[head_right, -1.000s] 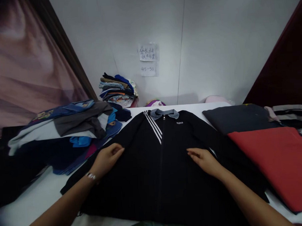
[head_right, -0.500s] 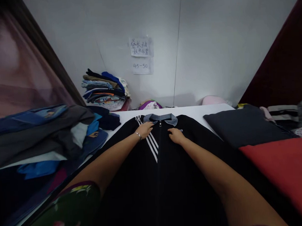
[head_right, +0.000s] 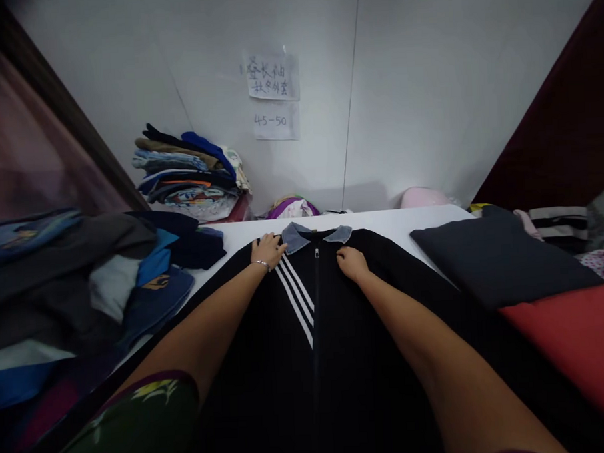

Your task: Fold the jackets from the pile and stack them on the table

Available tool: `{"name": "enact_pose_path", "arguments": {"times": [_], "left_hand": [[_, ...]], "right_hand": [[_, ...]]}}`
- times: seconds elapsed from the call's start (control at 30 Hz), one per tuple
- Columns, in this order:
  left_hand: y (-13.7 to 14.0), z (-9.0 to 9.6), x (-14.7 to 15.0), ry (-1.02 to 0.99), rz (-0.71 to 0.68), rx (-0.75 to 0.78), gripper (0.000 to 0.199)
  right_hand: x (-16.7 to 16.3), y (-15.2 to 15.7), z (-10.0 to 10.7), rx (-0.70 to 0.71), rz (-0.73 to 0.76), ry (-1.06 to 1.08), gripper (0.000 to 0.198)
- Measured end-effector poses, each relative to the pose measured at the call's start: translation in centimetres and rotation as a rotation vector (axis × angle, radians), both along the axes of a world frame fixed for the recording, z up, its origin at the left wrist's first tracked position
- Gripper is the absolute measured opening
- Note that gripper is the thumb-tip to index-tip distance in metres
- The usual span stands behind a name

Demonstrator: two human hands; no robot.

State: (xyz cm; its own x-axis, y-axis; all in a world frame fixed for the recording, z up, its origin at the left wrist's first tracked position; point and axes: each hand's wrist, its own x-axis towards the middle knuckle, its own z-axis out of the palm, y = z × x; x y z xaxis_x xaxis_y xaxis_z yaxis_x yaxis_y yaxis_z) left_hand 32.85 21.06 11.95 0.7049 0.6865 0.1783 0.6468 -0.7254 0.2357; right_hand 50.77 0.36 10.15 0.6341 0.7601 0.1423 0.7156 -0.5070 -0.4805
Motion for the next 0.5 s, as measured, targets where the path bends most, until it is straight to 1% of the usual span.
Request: {"name": "enact_pose_path", "arguments": {"times": [0.07,0.17,0.23,0.27,0.3,0.37,0.43,0.5], "left_hand": [[0.6,0.2,-1.0,0.009,0.033,0.007,0.048],[0.9,-0.3,-2.1,0.051,0.041,-0.073,0.053],[0.6,-0.9,-2.5,0.078,0.042,-0.115,0.058],[0.4,-1.2,-2.6,0.088,0.043,-0.123,0.06],[0.2,-1.4,-2.7,0.096,0.045,-0.121,0.061],[-0.2,-1.6,-2.7,0.113,0.042,-0.107,0.063],[-0.4,-1.5,-2.7,0.133,0.041,-0.087,0.063],[-0.4,-1.4,-2.7,0.152,0.045,-0.069,0.063]], "right_hand": [[0.9,0.0,1.4,0.069,-0.072,0.006,0.039],[3.3,0.6,4.0,0.18,-0.223,0.016,0.047],[5.1,1.6,5.3,0.2,-0.29,0.052,0.048],[5.8,2.3,5.7,0.19,-0.306,0.081,0.048],[6.5,3.0,5.8,0.17,-0.313,0.116,0.047],[7.3,4.4,5.4,0.119,-0.319,0.196,0.046],[7.5,5.6,4.3,0.08,-0.327,0.264,0.04],[7.4,6.5,3.1,0.074,-0.319,0.295,0.032]]}}
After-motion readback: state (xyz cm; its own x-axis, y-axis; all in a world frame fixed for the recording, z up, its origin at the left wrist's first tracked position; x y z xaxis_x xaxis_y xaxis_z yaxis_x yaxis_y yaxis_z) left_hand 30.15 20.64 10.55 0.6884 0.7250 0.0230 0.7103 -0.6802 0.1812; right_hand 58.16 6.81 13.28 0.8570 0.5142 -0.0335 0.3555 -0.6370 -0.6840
